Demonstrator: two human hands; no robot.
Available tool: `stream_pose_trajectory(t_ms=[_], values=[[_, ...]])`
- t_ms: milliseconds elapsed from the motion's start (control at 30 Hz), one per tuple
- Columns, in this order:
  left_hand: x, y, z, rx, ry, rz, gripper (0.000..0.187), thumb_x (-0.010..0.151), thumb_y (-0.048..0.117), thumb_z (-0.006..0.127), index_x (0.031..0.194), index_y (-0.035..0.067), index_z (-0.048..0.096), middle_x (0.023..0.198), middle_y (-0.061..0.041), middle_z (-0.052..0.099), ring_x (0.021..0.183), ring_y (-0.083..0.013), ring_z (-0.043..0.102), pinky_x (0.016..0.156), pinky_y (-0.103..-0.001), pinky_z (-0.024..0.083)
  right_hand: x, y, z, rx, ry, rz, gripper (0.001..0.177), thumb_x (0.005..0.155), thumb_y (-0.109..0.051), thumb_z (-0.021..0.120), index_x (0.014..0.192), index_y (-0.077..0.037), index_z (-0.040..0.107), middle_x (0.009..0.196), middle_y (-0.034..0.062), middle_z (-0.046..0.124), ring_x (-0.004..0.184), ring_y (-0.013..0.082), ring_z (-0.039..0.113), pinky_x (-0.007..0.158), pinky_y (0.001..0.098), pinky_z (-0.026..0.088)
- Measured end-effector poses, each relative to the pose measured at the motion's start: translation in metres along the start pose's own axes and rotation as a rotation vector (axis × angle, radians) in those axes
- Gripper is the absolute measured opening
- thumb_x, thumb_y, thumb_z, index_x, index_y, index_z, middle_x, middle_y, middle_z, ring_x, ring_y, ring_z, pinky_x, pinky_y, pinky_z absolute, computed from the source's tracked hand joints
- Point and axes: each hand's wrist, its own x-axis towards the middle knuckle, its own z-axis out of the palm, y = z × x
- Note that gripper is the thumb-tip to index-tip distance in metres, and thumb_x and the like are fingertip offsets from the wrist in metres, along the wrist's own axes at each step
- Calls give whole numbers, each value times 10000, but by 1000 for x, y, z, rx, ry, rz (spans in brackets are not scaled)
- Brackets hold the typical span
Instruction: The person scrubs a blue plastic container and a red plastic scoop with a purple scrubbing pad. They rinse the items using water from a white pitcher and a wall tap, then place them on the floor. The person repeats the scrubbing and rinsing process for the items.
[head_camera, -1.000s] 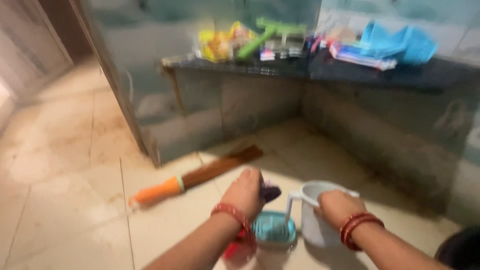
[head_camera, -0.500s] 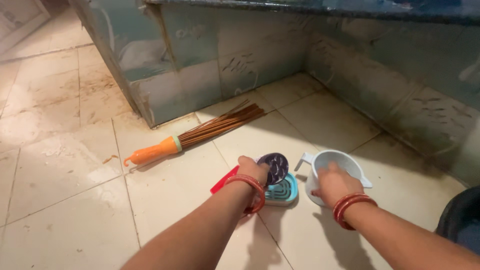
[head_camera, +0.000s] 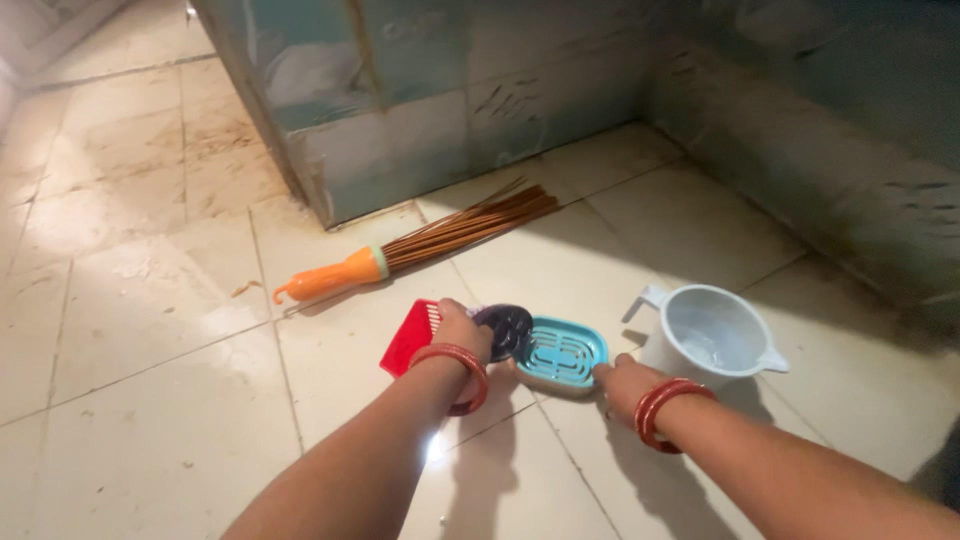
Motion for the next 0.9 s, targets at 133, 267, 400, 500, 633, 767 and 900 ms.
stream_pose_trajectory(t_ms=[133,267,400,500,633,767,900], values=[[8,-11,-28,72,15,1,522,980,222,586,1418,124,320,1239,-283,631,1160,-419,651,986,-527,517,25,-10,16,123,66,-90,510,897,-109,678,1390,-110,546,1361,148,602,1262,312,609,1087,394,491],[24,-19,-58,-144,94,-154,413,1032,325,504,1367,111,396,1226,-233,645,1120,-402,633,929,-570,488,39,-29,26,94,83,-281,601,840,-154,746,1400,-118,531,1394,157,586,1297,312,569,1102,383,456],[26,-26,-72,-275,100,-15,495,966,267,642,1362,114,388,1187,-249,652,977,-376,678,741,-510,569,30,-54,-2,411,161,-90,604,916,-359,687,1464,-160,529,1337,157,683,1241,276,673,1093,365,501],[31,-26,-45,-586,11,112,512,900,206,700,1327,97,440,1157,-222,669,905,-305,714,670,-407,601,18,-65,-47,1079,51,140,706,948,-573,555,1526,-195,406,1459,114,548,1324,274,594,1008,446,572],[23,-15,11,-413,-61,345,608,841,215,788,1314,41,448,1140,-213,689,960,-256,718,778,-339,586,1,-71,-65,1664,-33,136,647,936,-575,542,1458,-211,426,1397,134,485,1194,337,559,920,520,604],[28,-7,33,-283,-349,420,538,920,389,708,1286,42,521,1148,-150,674,1057,-247,682,879,-346,567,5,-53,-62,1712,18,126,440,912,-452,606,1225,-142,611,1157,120,662,936,262,651,763,437,613],[55,-12,46,-200,-330,435,430,962,379,594,1228,43,636,1161,-159,716,1083,-292,707,930,-391,548,-2,-35,-68,1636,105,169,272,904,-318,610,1106,-135,607,1008,59,666,850,241,687,698,421,608]])
